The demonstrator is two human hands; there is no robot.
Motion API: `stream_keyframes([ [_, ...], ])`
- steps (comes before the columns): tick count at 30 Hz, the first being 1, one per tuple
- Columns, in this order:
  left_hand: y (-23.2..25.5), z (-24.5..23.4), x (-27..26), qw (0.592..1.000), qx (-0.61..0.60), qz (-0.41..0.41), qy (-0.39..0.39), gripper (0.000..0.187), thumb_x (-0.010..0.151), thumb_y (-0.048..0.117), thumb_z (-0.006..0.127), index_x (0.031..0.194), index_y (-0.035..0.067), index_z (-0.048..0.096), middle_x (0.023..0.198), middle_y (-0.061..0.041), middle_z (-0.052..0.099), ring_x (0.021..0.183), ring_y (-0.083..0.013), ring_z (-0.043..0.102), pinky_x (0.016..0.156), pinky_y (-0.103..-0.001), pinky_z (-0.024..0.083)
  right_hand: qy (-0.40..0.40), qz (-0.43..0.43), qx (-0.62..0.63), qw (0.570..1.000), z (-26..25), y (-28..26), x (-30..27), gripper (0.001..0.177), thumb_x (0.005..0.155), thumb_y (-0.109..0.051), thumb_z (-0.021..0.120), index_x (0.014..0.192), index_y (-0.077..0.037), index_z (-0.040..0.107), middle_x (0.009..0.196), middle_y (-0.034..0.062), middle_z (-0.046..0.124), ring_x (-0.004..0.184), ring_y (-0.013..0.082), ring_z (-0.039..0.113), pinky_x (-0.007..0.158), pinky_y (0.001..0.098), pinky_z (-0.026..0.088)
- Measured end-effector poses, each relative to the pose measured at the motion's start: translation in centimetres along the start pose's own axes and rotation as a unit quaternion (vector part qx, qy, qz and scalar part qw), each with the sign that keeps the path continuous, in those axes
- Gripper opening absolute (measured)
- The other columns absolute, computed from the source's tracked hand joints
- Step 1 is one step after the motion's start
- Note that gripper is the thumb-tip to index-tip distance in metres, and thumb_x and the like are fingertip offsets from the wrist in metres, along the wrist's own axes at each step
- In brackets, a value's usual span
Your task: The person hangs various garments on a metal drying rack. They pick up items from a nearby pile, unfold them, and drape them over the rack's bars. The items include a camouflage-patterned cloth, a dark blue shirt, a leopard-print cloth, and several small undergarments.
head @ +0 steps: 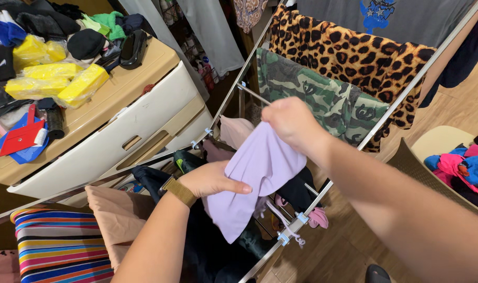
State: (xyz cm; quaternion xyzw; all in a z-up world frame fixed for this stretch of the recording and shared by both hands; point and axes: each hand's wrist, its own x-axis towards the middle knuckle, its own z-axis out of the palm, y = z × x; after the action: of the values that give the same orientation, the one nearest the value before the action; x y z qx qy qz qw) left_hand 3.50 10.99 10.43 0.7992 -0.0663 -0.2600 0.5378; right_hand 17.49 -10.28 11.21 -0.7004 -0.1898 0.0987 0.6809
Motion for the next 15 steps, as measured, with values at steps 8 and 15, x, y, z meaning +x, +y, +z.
stream_keyframes([
  [8, 5.2, 5.5, 0.9, 0.884, 0.134, 0.325, 0.309, 0.103, 0.068, 0.022, 0.089, 0.152, -0.003, 0.034, 0.139, -0.018, 0.057, 0.13, -0.0255, 0.053, 0.11, -0.037, 0.041, -0.077, 0.179, 0.236, 0.952, 0.2, -7.9, 3.9, 0.022, 0.085, -0.005, 0.065, 0.064, -0.002, 0.059, 0.06, 0.0089, 0.058, 0.055, 0.0235, 0.057, 0.057, 0.0375, 0.051],
  [15, 3.7, 5.9, 6.5, 0.793, -0.535, 0.192, 0.217, 0.047, 0.092, 0.013, 0.046, 0.135, -0.004, 0.055, 0.128, -0.02, 0.069, 0.115, -0.0332, 0.071, 0.103, -0.047, 0.055, -0.29, 0.122, 0.2, 0.928, -2.8, -6.8, 2.7, 0.034, 0.092, -0.023, 0.071, 0.111, 0.005, 0.064, 0.104, 0.0116, 0.068, 0.095, 0.0214, 0.066, 0.087, 0.0366, 0.055],
])
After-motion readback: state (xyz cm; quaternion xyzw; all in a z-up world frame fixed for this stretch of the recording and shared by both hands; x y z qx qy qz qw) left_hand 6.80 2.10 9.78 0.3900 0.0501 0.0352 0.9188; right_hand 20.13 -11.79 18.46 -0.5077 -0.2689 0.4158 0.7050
